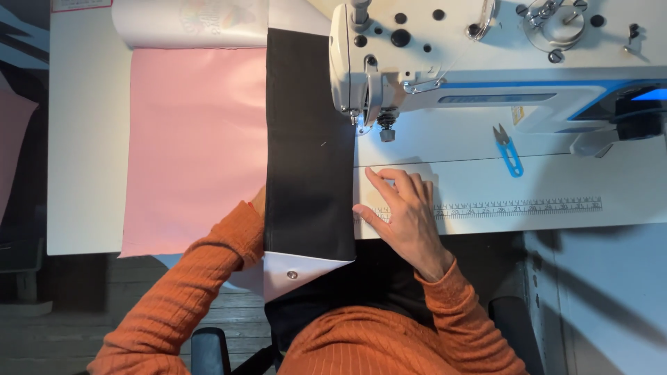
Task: Sewing together pieces of printed material using an industrial sewing machine.
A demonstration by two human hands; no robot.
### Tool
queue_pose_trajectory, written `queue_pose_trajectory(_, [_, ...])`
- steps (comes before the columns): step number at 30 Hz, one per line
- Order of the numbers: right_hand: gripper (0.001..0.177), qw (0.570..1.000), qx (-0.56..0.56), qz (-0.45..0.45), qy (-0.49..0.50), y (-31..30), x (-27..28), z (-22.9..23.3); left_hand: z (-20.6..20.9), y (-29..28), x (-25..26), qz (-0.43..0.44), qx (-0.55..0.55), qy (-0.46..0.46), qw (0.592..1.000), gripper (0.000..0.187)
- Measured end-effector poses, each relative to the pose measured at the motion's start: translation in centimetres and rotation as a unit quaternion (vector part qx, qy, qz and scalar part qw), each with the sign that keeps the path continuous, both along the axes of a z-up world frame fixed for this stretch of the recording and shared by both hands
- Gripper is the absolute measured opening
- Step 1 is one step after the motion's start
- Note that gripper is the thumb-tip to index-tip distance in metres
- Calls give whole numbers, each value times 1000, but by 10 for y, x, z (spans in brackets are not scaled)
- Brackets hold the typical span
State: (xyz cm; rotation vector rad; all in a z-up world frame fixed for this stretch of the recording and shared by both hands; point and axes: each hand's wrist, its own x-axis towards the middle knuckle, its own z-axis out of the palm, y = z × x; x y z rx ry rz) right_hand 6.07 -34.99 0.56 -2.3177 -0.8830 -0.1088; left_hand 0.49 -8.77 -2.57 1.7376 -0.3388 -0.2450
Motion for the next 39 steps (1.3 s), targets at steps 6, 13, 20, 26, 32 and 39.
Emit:
queue_pose_trajectory(6, [69,998,-35,44,-20,4,13,-7,-12,8,5,-9,31,-3,999,34])
queue_pose_trajectory(13, [66,997,-33,72,-13,13,24,-18,6,10,6,-14,70,-15,997,32])
queue_pose_trajectory(20, [61,989,-104,72,-73,20,27,-15,14,13,10,-26,100,-22,994,31])
queue_pose_trajectory(26, [65,981,-148,77,-97,24,28,-13,27,24,3,-23,131,-28,991,29])
queue_pose_trajectory(32, [59,968,-208,88,-104,24,28,7,77,84,21,9,469,-175,865,21])
queue_pose_trajectory(39, [43,960,-265,70,-65,24,22,-3,48,-2,48,-18,426,-335,840,65])
